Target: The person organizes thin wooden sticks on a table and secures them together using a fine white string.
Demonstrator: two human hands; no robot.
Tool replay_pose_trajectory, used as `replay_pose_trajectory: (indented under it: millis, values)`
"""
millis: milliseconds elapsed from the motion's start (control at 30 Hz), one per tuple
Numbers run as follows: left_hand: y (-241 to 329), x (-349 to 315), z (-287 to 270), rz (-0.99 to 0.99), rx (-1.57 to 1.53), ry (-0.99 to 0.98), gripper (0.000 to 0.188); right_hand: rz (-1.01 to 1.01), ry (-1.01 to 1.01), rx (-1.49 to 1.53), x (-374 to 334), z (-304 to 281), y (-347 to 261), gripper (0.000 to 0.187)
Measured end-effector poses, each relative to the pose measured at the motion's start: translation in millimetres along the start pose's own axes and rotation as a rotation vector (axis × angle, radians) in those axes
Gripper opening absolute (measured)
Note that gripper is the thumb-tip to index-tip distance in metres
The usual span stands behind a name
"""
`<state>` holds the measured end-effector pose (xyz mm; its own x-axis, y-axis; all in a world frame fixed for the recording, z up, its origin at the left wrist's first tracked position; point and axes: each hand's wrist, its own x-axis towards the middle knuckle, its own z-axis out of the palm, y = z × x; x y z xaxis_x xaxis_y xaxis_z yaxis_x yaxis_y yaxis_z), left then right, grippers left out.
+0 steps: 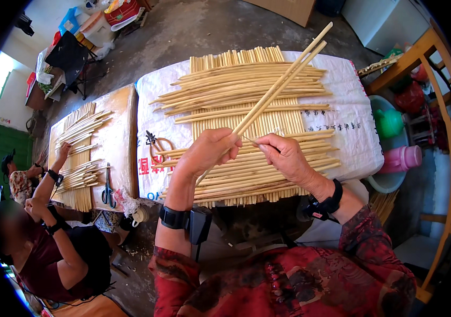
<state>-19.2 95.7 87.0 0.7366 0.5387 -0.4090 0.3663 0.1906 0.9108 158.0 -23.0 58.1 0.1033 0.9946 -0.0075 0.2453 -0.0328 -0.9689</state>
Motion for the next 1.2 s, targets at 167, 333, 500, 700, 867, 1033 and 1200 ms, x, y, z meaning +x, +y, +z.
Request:
replay_pose_trajectory:
  millis: [167,333,500,700,867,1033,1200]
  values:
    - [-1.0,-0.9,2.5,0.025,-0.026,0.022,0.024,-0.012,0.014,0.004,-0.4,1.6,1.8,0.014]
    - [-1.2,-0.5,3.1,0.016,0.002,0.017,0.024,-0.01,0.003,0.008,-0.1,2.8,1.4,0.014]
    - [-0.4,-1.7,5.2,0.045,-0.009,0.013,0.024,0.012,0.018,0.006,0.0,2.9,-4.0,0.014]
    - [-0.5,-3.0,5.0,0.078,-0.019,0.013,0.025,0.011,0.021,0.022,0.7,3.1,-2.9,0.014]
    - [0.6,-2.7,6.2,0.068,-0.021,0.018,0.025,0.012,0.038,0.037,0.3,3.5,-2.6,0.013]
    - [-1.5,-3.2,5.4,0.066,-0.054,0.028,0.025,0.017,0.043,0.048,1.3,4.5,-8.6,0.012]
    - [-2.3,-3.0,7.1,0.081,-0.051,0.024,0.025,0.026,0.032,0.051,1.4,3.9,-7.5,0.012]
